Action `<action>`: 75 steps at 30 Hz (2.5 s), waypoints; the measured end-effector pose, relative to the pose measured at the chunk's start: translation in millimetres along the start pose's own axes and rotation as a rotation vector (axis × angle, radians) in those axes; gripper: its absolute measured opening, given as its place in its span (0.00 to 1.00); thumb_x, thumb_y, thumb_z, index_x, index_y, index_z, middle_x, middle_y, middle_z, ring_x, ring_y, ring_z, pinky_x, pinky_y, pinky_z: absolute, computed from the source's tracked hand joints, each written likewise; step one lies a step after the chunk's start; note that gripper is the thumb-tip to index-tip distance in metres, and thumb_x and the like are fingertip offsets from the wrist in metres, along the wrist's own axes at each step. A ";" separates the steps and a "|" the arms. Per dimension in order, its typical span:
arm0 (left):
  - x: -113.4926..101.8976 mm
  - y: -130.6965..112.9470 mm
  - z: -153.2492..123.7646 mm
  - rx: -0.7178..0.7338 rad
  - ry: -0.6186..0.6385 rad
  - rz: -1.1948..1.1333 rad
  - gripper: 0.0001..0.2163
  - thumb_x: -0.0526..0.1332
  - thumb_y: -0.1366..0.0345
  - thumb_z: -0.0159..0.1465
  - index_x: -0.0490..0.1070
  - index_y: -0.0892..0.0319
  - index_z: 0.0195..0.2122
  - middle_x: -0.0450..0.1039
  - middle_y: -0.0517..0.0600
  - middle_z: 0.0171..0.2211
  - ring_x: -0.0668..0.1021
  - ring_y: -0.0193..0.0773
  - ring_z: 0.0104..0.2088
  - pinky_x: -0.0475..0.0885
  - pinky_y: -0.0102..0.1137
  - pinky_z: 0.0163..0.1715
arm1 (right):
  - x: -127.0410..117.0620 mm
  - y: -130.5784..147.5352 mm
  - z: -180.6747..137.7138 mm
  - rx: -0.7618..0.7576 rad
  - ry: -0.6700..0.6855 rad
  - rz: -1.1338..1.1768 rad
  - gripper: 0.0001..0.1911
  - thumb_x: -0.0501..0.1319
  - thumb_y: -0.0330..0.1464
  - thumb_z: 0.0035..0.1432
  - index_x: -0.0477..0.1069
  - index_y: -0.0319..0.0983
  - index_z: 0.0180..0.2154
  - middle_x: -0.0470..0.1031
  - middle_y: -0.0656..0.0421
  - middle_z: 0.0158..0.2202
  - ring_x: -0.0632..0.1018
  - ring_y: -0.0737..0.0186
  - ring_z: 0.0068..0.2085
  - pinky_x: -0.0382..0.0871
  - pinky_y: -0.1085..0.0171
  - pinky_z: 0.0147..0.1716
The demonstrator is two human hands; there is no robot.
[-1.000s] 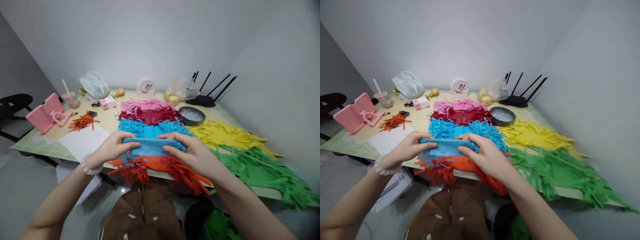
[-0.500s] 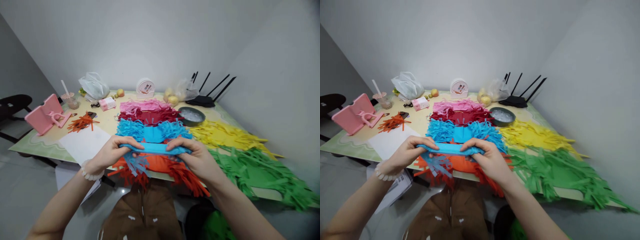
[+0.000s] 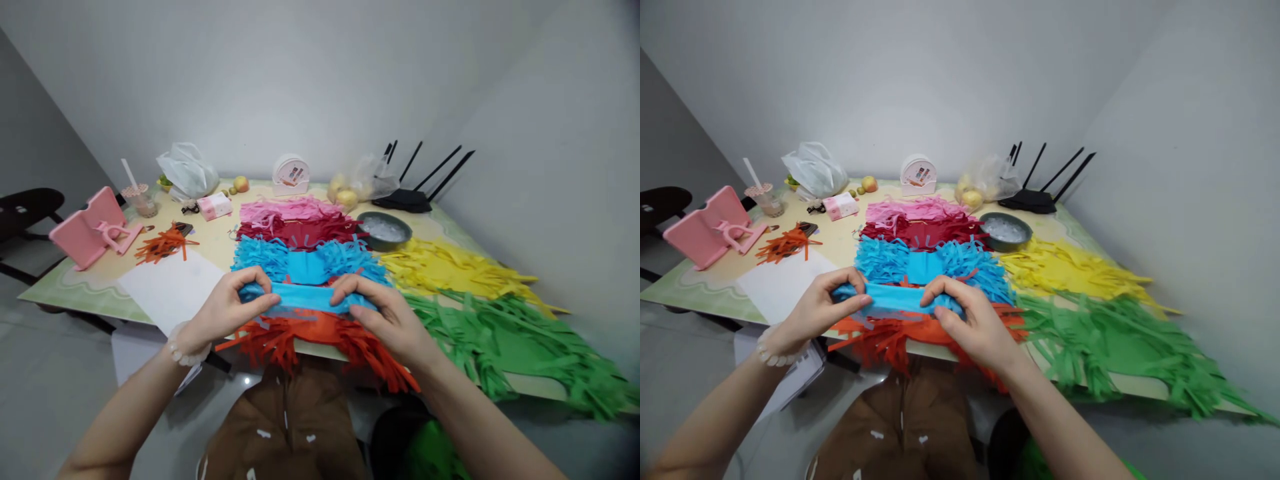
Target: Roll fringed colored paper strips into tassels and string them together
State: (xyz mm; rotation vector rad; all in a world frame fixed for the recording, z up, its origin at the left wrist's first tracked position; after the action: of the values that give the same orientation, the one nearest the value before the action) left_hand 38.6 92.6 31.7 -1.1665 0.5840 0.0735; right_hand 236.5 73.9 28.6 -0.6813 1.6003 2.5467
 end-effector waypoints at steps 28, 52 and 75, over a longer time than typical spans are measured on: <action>18.4 22.4 -6.6 -0.172 0.062 -0.636 0.08 0.67 0.62 0.59 0.81 0.62 0.35 0.78 0.51 0.27 0.78 0.35 0.28 0.75 0.29 0.31 | 3.2 -25.0 -8.5 0.105 -0.150 0.329 0.09 0.63 0.30 0.58 0.83 0.43 0.38 0.82 0.58 0.32 0.80 0.66 0.28 0.75 0.70 0.29; 12.0 2.9 2.6 -0.163 0.107 0.099 0.10 0.62 0.60 0.63 0.80 0.60 0.34 0.80 0.49 0.29 0.78 0.38 0.30 0.69 0.27 0.31 | 5.2 9.5 -8.2 -0.072 -0.038 -0.311 0.12 0.58 0.31 0.65 0.77 0.42 0.46 0.82 0.56 0.43 0.81 0.57 0.43 0.72 0.61 0.43; 24.9 29.2 -13.5 -0.265 -0.017 -0.762 0.05 0.70 0.66 0.56 0.82 0.62 0.30 0.80 0.52 0.26 0.79 0.34 0.26 0.75 0.27 0.30 | 19.2 -28.5 -0.3 0.146 -0.134 0.471 0.05 0.67 0.33 0.54 0.81 0.40 0.30 0.81 0.57 0.26 0.82 0.62 0.28 0.77 0.67 0.29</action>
State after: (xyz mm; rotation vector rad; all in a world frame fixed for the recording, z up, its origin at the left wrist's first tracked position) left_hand 44.3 86.6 -8.2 -1.5785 0.0847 -0.5026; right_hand 227.2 83.3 -3.1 -0.1216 2.0723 2.6547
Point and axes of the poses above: each hand's wrist, its own z-axis towards the middle knuckle, its own x-axis out of the palm, y = z × x, the point moved 8 cm from there along z, towards the middle knuckle
